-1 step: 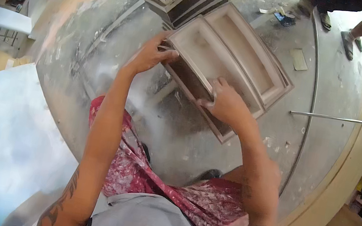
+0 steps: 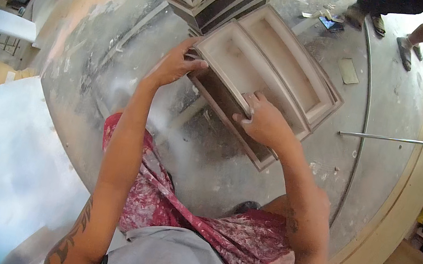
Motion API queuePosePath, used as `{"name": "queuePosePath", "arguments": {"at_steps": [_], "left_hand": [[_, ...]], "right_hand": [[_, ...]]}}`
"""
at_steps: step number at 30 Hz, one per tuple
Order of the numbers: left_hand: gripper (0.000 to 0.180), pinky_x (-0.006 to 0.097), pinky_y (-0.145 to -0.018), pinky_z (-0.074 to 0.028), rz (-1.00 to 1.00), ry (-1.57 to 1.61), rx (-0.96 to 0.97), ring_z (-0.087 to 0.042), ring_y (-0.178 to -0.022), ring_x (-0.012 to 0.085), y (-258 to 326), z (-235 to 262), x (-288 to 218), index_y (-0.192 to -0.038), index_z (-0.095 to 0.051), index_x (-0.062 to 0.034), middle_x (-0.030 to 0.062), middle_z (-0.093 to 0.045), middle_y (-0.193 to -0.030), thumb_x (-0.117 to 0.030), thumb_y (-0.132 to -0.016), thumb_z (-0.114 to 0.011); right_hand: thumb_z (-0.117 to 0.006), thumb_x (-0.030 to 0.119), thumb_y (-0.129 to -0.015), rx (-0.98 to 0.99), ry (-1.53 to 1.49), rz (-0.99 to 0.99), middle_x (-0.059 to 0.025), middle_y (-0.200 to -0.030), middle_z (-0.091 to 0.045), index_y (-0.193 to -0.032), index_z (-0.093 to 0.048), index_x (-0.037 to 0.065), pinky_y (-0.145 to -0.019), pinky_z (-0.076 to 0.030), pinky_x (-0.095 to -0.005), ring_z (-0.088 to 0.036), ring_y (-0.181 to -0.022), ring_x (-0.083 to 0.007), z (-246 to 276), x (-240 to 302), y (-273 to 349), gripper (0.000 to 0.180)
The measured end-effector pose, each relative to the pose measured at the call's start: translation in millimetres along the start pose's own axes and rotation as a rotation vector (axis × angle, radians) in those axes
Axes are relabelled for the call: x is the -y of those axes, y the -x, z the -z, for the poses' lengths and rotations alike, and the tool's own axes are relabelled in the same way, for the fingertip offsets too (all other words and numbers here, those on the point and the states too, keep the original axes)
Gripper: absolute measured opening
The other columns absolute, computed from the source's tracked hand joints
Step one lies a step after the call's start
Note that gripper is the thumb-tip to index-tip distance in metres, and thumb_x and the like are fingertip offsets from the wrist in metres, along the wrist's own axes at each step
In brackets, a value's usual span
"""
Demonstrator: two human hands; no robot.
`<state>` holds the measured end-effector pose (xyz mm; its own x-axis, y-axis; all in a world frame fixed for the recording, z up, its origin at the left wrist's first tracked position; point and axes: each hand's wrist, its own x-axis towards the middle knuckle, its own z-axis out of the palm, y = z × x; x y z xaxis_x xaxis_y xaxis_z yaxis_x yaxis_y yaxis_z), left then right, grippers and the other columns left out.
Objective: The person handles sandpaper sheets, sits down, and applies edge banding strips onto small wooden boxes, pressing and smoothing the edges by hand.
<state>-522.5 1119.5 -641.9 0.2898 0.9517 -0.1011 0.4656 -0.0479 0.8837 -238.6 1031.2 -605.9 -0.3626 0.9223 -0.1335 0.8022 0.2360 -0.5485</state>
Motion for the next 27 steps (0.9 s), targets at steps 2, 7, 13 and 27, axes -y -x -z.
{"name": "queuePosePath", "arguments": {"at_steps": [2,7,13,27], "left_hand": [[0.069,0.038,-0.097,-0.049,-0.09,0.129,0.016,-0.062,-0.112,0.0256,-6.3,2.5,16.1,-0.143,-0.051,-0.0041,0.0157,-0.064,-0.128,-0.038,-0.088,-0.077],[0.052,0.036,-0.096,-0.049,-0.056,0.148,0.036,-0.062,-0.109,0.0214,-10.8,-10.7,28.4,-0.132,-0.062,-0.0038,0.0114,-0.067,-0.122,-0.033,-0.09,-0.075],[0.041,0.036,-0.094,-0.05,-0.125,0.313,0.114,-0.064,-0.103,0.0185,-23.0,7.9,38.7,-0.122,-0.068,-0.0027,0.009,-0.07,-0.113,-0.028,-0.092,-0.074],[0.025,0.044,-0.076,-0.053,-0.467,-0.357,-0.253,-0.064,-0.088,0.0379,0.3,7.3,-19.9,-0.099,-0.063,-0.0031,0.015,-0.063,-0.094,-0.014,-0.077,-0.068]], "right_hand": [[-0.067,0.038,-0.093,0.264,0.002,-0.005,-0.0311,-0.138,-0.052,-0.136,-0.052,-0.006,-0.107,-0.042,-0.0466,-0.053,-0.124,-0.0469,5.8,-1.0,-6.0,0.063],[-0.067,0.037,-0.093,0.254,0.027,-0.056,-0.0312,-0.138,-0.052,-0.139,-0.047,-0.006,-0.107,-0.042,-0.046,-0.051,-0.125,-0.0469,0.5,-13.9,-2.9,0.066],[-0.066,0.037,-0.094,0.327,-0.031,-0.022,-0.0313,-0.137,-0.052,-0.142,-0.044,-0.004,-0.106,-0.042,-0.0468,-0.051,-0.125,-0.0471,12.5,-8.2,-7.8,0.067],[-0.067,0.038,-0.091,0.248,-0.115,0.08,-0.0267,-0.119,-0.059,-0.128,-0.052,0.0,-0.098,-0.045,-0.0496,-0.057,-0.113,-0.0454,1.2,-17.6,-9.6,0.055]]}}
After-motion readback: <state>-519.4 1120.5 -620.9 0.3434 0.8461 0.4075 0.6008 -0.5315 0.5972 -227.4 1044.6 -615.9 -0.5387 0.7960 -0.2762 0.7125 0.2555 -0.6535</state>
